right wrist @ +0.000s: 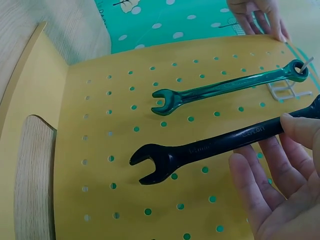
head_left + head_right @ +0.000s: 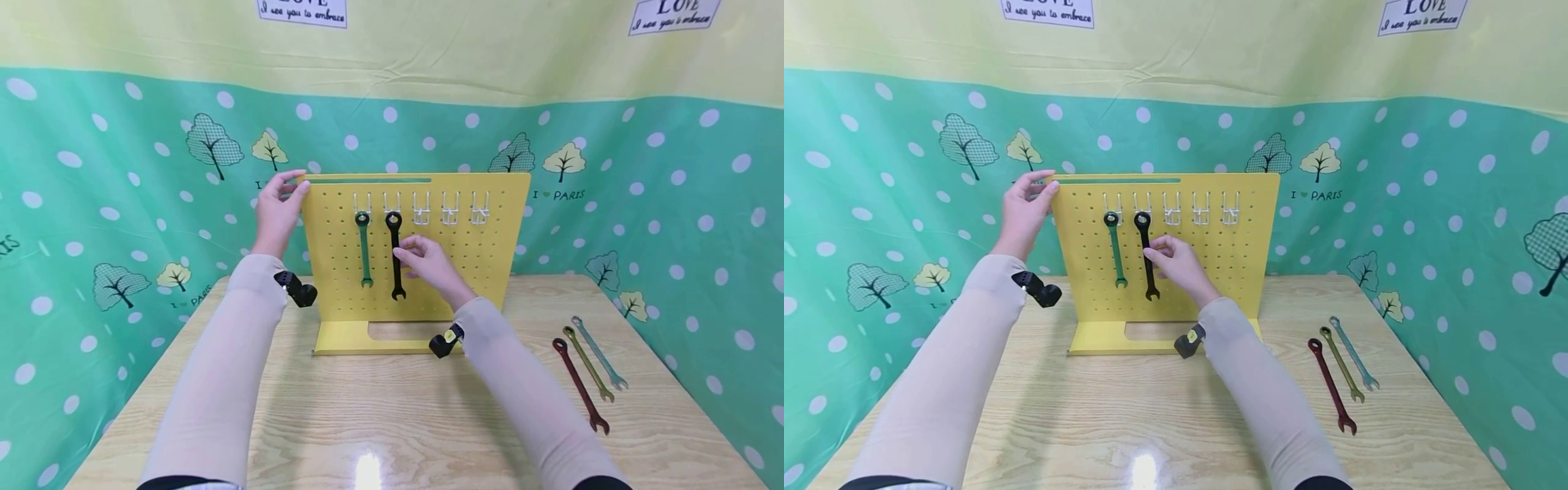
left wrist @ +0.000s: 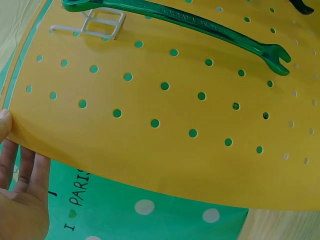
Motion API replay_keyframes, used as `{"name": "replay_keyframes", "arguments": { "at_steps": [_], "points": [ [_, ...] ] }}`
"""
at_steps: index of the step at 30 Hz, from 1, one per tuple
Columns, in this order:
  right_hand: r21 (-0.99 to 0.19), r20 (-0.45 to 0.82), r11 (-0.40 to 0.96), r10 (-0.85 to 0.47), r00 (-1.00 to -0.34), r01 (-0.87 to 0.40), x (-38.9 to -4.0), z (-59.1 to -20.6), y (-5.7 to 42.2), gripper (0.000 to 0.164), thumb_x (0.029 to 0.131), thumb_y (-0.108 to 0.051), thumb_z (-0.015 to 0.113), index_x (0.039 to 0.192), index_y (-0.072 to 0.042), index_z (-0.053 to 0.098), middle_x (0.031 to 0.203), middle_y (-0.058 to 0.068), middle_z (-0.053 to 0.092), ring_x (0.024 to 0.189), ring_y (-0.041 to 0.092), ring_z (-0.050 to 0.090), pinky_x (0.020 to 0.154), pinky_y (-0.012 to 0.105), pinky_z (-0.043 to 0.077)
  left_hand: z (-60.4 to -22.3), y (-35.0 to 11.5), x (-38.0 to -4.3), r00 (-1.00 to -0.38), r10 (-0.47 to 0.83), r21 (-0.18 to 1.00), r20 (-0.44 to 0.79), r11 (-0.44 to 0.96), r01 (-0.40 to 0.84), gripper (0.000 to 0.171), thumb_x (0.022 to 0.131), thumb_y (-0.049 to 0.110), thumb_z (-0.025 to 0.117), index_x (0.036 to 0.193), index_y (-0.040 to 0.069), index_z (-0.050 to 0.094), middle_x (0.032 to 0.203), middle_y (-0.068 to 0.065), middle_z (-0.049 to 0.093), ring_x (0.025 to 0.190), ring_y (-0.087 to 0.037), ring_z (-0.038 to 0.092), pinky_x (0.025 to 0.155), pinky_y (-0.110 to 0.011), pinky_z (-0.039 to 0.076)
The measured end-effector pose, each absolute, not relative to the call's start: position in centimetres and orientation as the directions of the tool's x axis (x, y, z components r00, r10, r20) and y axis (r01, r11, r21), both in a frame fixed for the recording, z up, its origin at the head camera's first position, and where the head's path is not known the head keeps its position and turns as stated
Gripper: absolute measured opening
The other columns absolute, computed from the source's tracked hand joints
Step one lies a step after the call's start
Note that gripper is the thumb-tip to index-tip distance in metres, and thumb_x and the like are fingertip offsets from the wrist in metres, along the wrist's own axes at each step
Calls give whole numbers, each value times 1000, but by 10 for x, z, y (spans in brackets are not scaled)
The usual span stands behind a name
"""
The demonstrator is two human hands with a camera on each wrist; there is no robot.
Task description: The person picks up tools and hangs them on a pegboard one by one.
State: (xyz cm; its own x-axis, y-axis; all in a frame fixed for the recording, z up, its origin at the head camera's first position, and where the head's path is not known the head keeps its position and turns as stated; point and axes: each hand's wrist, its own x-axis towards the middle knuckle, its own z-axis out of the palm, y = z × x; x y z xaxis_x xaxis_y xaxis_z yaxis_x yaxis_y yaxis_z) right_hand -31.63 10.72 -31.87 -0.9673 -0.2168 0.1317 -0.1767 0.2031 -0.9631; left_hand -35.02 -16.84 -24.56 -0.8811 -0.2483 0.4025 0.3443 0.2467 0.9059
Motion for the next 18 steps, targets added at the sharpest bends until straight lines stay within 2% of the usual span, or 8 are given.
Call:
{"name": "replay_keyframes", "arguments": {
  "at_steps": [11, 18],
  "points": [
    [-972, 152, 142, -222, -963, -187, -318, -322, 109, 31, 100, -22, 64, 125, -3, 59, 120, 13, 66, 108, 27, 63, 87, 41, 57, -246, -168, -350, -879, -252, 906, 404, 245, 346, 34, 99, 33, 64, 131, 23, 65, 122, -5, 59, 107, -20, 60, 93, -32, 53],
    [-967, 172, 143, -255, -952, -213, -313, -325, 121, 33, 100, -22, 64, 126, -2, 58, 125, 21, 61, 111, 30, 60, 91, 45, 55, -246, -168, -350, -880, -254, 905, 402, 254, 340, 33, 99, 34, 63, 131, 25, 65, 123, -6, 60, 106, -20, 61, 91, -32, 53]
  ]
}}
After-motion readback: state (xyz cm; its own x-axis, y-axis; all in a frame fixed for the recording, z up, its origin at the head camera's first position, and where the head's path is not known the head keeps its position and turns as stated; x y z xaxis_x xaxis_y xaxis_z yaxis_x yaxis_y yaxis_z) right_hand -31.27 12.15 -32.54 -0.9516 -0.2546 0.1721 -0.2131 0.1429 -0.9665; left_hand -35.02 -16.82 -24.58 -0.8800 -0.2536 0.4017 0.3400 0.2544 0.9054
